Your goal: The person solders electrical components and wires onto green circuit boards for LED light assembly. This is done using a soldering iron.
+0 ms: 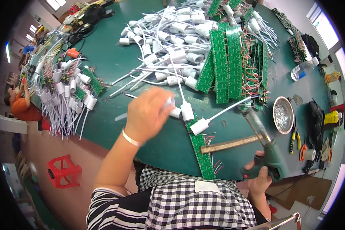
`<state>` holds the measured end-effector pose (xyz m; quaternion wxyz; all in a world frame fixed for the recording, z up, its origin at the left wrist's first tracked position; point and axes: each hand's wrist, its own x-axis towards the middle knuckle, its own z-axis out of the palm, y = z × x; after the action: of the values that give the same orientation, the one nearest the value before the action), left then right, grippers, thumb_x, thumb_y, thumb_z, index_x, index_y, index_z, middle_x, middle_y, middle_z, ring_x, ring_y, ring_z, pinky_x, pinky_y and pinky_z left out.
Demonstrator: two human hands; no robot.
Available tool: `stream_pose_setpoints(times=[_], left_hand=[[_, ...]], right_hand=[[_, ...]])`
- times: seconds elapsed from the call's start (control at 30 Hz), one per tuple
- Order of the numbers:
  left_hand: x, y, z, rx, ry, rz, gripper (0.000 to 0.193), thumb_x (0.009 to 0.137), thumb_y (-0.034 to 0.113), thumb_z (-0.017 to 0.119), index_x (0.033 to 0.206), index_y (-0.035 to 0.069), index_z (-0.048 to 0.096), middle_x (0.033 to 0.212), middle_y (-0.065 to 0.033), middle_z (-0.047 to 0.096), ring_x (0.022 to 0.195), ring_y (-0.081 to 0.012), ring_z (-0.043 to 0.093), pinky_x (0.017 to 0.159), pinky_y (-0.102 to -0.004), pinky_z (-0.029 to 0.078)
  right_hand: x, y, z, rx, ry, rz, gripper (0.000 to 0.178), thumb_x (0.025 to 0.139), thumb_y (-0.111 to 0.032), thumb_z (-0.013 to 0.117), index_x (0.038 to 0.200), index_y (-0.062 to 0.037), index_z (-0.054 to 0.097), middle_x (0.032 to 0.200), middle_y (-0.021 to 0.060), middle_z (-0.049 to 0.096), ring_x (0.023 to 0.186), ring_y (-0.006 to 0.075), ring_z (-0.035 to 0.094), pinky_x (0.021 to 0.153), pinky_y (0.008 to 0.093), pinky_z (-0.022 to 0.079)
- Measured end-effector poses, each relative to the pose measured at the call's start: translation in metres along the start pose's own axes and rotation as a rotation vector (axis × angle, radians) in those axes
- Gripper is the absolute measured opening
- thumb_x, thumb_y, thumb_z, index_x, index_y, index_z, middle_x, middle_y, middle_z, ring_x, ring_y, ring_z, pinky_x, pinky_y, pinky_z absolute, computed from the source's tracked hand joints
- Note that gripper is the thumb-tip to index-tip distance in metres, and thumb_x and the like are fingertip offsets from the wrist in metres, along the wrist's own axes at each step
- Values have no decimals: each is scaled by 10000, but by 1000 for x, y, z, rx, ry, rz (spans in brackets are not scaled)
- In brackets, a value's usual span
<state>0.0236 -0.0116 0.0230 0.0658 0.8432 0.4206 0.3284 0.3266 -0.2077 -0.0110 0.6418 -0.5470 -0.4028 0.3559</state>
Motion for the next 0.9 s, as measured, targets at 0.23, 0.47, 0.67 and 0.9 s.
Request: stream_pose_setpoints(times=[0.23, 0.47, 0.67, 0.9], left_hand=[[-64, 45, 27, -162, -218, -237, 92, 800, 172, 670, 861, 111, 635, 801, -24, 566, 743, -230, 546, 733, -375, 312], [-68, 50, 37, -135, -218, -338, 46, 761, 156, 682, 763, 129, 645, 731, -12, 530, 705, -211, 504, 736, -373, 260], [-67, 52, 40, -193, -234, -388, 46, 730, 157, 675, 712, 153, 633, 717, 9, 516, 724, -200, 519, 742, -395, 256], [-68, 55, 46, -154, -213, -371, 44, 694, 156, 670, 694, 157, 627, 710, 24, 518, 787, -201, 482, 773, -397, 261]], right_hand=[[-22, 9, -14, -81, -350, 270, 469, 911, -258, 633, 1233, 21, 439, 965, 91, 658, 757, 171, 641, 771, 326, 496], [-23, -7, -10, -348, -463, 270, 367, 821, -146, 670, 1138, 2, 561, 920, 78, 665, 861, 242, 644, 890, 376, 450], [-31, 2, -21, -609, -557, 90, 502, 741, -134, 764, 1179, 5, 560, 1072, 132, 639, 982, 290, 621, 877, 392, 488], [-19, -3, -17, -628, -701, -135, 652, 702, -93, 801, 1245, 24, 461, 1095, 145, 639, 958, 262, 648, 856, 358, 507]])
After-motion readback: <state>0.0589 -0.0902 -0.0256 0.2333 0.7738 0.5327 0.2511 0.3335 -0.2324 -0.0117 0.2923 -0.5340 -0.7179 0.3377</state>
